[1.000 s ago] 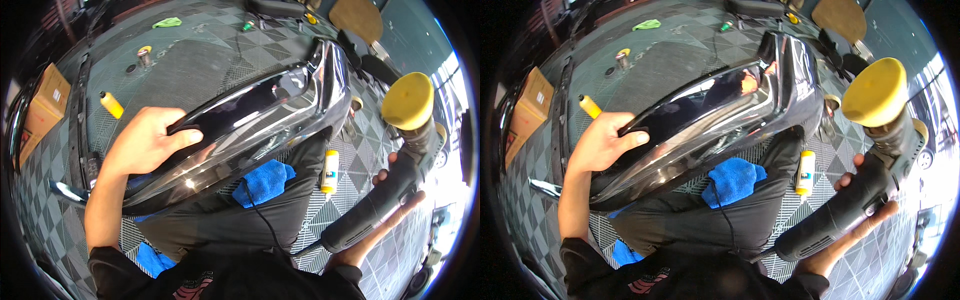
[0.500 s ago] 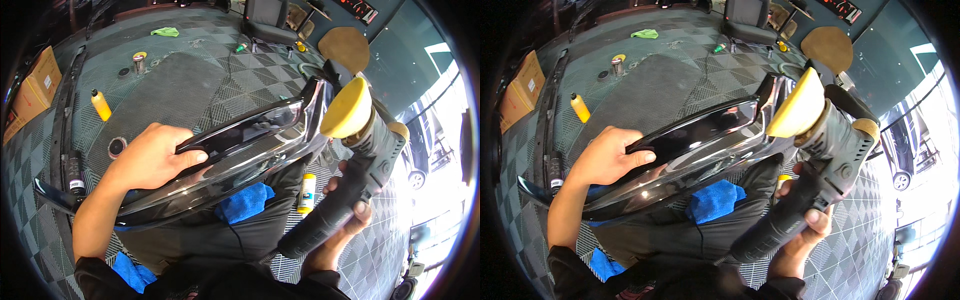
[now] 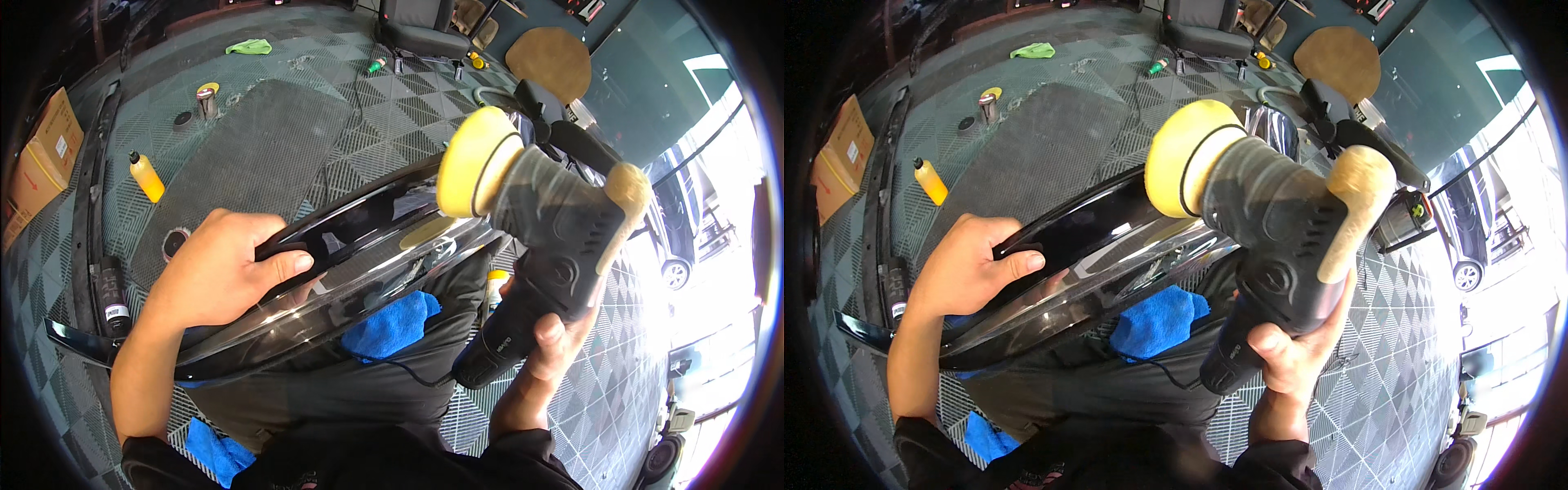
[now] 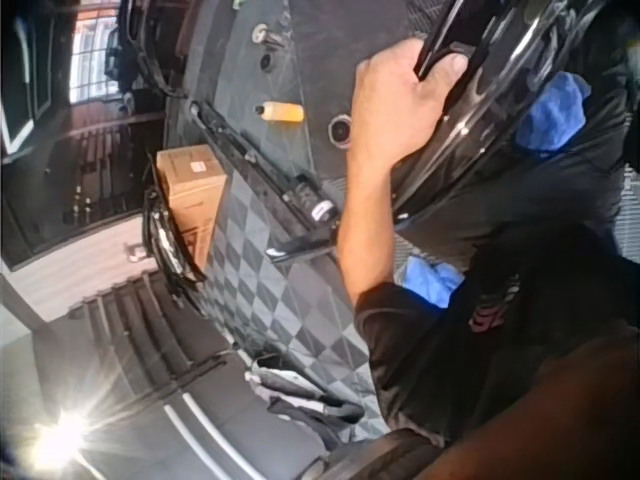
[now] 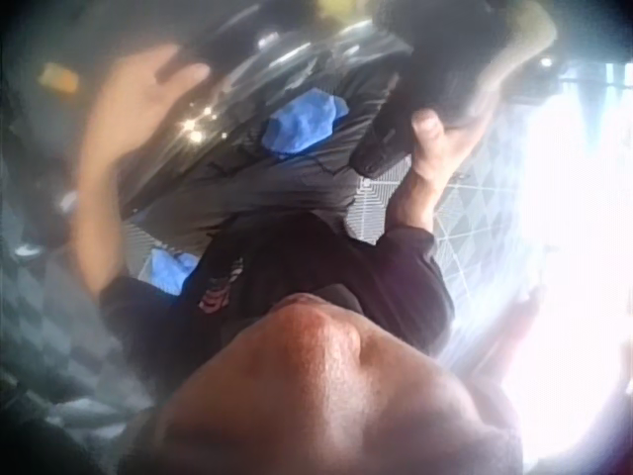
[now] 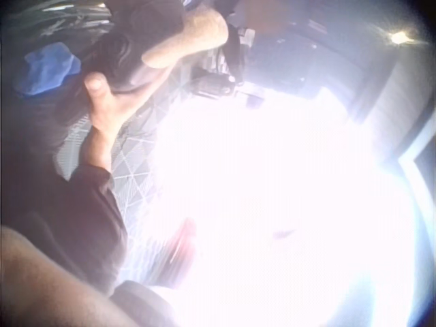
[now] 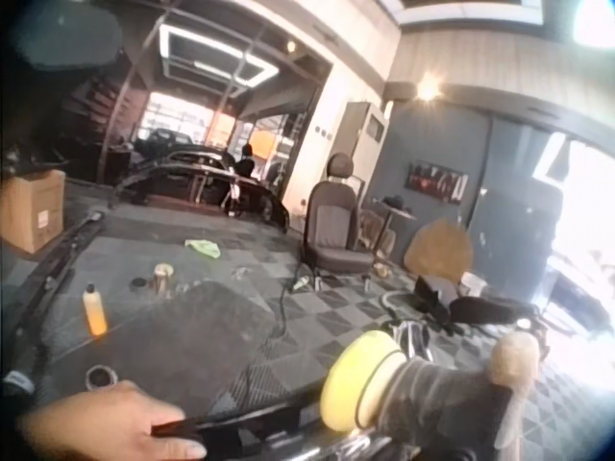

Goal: The person uses a rotary polisher with a yellow pad to buff a black glossy car part, then wipes it with a blue microfiber cloth. They inspect the surface by hand, apply more compound from a bottle, and continue polishing and wiping the same part.

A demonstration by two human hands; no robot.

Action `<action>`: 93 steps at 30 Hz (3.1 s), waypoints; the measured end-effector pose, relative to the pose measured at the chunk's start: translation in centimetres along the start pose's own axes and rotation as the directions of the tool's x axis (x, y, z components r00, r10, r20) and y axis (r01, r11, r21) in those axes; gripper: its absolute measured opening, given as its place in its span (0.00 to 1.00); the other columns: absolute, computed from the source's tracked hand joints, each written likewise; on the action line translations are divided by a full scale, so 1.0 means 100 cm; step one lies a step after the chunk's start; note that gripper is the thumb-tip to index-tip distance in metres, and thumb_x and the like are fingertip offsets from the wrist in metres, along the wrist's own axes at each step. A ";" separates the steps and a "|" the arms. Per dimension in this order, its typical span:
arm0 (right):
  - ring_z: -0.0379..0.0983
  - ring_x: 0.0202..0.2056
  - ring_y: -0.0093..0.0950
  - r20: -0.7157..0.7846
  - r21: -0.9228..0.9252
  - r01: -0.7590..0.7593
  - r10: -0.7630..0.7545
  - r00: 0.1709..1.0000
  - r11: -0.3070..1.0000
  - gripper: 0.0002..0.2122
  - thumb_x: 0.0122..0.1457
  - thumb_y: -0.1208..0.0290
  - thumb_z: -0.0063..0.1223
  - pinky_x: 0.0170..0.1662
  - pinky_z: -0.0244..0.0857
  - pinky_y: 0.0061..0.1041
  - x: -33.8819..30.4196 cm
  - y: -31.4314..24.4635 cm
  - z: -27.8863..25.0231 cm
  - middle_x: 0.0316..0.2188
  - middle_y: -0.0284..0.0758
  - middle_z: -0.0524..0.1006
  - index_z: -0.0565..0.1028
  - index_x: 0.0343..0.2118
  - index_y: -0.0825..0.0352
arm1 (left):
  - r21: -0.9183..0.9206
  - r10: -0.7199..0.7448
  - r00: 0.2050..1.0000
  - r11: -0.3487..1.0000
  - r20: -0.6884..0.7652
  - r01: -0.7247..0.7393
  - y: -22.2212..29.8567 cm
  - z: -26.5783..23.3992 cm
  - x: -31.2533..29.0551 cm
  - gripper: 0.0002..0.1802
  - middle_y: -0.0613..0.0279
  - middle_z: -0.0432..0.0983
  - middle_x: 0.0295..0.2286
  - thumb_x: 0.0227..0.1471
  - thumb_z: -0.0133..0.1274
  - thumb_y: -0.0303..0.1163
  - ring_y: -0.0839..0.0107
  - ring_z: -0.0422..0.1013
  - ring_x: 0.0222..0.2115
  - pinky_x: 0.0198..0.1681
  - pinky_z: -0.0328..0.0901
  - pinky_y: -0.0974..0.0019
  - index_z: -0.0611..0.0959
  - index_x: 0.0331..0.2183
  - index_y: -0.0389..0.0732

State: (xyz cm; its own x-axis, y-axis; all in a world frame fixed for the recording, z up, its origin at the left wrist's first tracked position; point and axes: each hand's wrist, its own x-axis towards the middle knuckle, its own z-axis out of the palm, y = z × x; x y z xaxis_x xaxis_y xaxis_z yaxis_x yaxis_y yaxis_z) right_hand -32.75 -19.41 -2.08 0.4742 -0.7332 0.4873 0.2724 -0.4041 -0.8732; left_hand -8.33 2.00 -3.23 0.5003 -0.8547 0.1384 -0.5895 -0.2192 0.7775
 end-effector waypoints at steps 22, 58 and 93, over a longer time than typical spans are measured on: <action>0.68 0.56 0.38 0.089 -0.164 -0.022 0.037 0.995 0.986 0.59 0.29 0.55 0.82 0.60 0.63 0.36 0.018 -0.029 0.024 0.55 0.45 0.68 0.55 0.65 0.71 | 0.021 0.069 0.998 0.997 0.006 -0.069 -0.003 0.003 0.004 0.22 0.49 0.65 0.15 0.52 0.63 0.39 0.64 0.58 0.15 0.21 0.58 0.64 0.75 0.22 0.31; 0.70 0.56 0.38 0.218 -0.285 -0.024 0.089 0.972 0.958 0.60 0.27 0.52 0.82 0.59 0.65 0.38 -0.037 -0.048 0.073 0.55 0.47 0.70 0.57 0.64 0.72 | 0.093 0.018 0.999 0.995 0.030 -0.020 -0.015 -0.017 -0.015 0.16 0.43 0.76 0.24 0.45 0.63 0.33 0.45 0.75 0.29 0.31 0.67 0.53 0.79 0.33 0.31; 0.68 0.56 0.44 0.517 -0.505 0.349 -0.047 0.855 0.789 0.72 0.09 0.42 0.81 0.62 0.58 0.44 -0.068 -0.045 0.011 0.55 0.50 0.68 0.54 0.64 0.74 | 0.200 0.024 0.992 0.980 -0.127 0.002 -0.024 -0.001 -0.056 0.19 0.50 0.80 0.24 0.43 0.64 0.30 0.51 0.77 0.25 0.29 0.69 0.53 0.79 0.39 0.35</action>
State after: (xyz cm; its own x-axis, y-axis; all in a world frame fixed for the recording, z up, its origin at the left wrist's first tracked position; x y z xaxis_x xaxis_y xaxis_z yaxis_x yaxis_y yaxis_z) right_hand -36.25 -12.05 -1.48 0.8252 -0.3250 0.4619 -0.0423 -0.8512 -0.5232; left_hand -9.65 7.41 -5.83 0.5625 -0.7931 0.2336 -0.7034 -0.3106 0.6394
